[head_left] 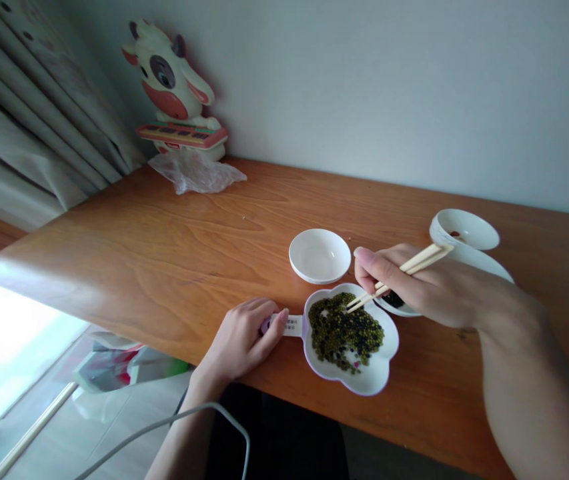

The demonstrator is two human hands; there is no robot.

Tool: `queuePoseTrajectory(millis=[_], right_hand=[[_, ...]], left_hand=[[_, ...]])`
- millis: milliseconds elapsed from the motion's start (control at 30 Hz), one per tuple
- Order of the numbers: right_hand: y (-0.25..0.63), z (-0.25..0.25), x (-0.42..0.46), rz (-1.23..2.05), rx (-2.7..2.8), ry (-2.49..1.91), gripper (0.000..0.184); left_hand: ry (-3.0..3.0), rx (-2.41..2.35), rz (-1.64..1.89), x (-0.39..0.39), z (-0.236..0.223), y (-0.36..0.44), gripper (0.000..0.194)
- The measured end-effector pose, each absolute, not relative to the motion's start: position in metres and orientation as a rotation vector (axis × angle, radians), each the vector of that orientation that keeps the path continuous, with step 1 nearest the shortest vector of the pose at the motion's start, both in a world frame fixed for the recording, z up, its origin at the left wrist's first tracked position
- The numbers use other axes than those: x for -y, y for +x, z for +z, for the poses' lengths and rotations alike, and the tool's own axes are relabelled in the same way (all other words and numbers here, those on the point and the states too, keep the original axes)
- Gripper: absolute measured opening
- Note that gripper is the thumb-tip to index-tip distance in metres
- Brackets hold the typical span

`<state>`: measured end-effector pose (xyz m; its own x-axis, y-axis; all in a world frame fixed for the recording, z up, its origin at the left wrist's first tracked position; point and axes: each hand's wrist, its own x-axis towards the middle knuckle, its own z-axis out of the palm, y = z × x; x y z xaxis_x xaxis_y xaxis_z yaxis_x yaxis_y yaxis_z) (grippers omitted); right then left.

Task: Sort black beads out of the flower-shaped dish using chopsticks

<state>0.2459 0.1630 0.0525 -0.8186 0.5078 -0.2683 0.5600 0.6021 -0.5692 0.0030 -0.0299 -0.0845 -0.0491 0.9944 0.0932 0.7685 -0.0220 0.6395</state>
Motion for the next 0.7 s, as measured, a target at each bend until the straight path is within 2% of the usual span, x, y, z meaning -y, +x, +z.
queuePoseTrajectory(millis=[700], right_hand=[[0.2442, 0.0552, -0.1588, -1.043, -2.706, 0.962, 0.055]], left_hand=[[1.844, -1.853, 0.78, 0.0288, -0.0833, 0.0028, 0.037]])
